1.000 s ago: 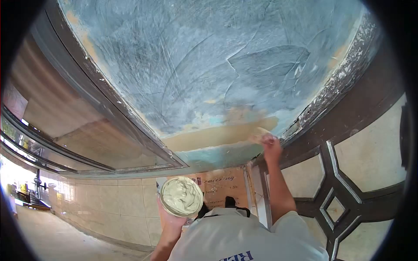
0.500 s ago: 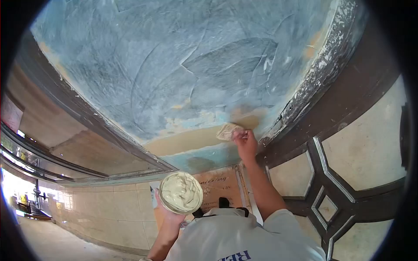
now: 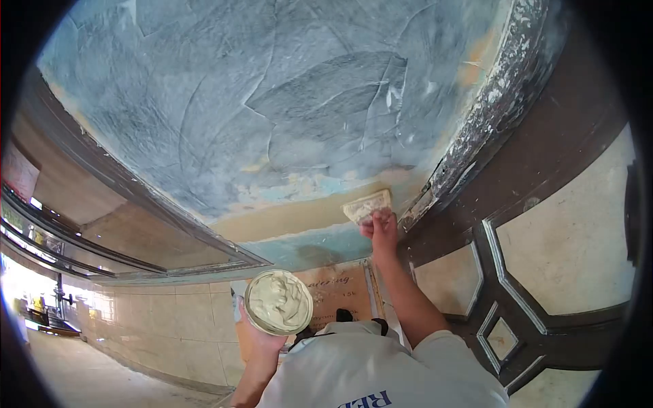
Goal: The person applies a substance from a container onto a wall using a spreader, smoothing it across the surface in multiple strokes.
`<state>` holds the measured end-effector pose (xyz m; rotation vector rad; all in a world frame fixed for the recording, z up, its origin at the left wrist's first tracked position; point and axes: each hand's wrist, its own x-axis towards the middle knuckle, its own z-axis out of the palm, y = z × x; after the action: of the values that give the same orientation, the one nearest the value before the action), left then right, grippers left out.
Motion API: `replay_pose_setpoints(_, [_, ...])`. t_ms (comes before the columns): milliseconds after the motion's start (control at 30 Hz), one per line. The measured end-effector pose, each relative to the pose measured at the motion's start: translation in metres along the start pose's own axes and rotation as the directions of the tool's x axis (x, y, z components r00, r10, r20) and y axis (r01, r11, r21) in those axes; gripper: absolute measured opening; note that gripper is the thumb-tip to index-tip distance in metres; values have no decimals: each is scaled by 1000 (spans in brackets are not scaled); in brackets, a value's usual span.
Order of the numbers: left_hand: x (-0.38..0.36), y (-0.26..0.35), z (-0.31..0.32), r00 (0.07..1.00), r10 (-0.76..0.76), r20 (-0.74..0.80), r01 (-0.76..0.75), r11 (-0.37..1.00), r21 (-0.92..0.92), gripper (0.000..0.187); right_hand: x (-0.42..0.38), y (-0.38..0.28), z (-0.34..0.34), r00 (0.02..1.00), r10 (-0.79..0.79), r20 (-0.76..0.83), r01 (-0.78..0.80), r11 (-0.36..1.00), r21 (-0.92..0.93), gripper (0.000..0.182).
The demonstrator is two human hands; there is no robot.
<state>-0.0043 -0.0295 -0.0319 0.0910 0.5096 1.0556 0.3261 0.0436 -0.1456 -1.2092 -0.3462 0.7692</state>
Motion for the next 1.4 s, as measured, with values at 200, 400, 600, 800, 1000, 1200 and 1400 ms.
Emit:
replay_pose_setpoints(200, [-2,-13,17,1000,-5,-23,6,998,58,74,12,72,-48,991,117,-69,-126,981,-148,26])
replay_pose_setpoints(400, [-5,-17,5,998,49,-45,-46,997,58,74,-41,50,-11,930,324,171,-342,936,85,26])
replay_pose_setpoints(600, [-2,-20,7,999,7,-34,-6,999,39,81,-42,-28,76,957,207,204,-251,943,218,27])
replay_pose_setpoints(800, [-7,-18,18,995,101,2,-99,965,244,82,-27,78,27,954,280,110,-288,955,66,32])
replay_pose_setpoints(1000, [-11,-15,13,999,18,-43,-17,999,37,83,-49,93,24,880,419,223,-425,905,-22,34])
replay_pose_setpoints(1200, [-8,-15,15,999,41,-25,-39,995,97,82,-49,6,89,962,181,204,-210,969,131,29])
replay_pose_setpoints(1400, [-16,-8,-2,995,65,-82,-58,995,76,81,-22,156,14,966,259,4,-258,962,-86,28])
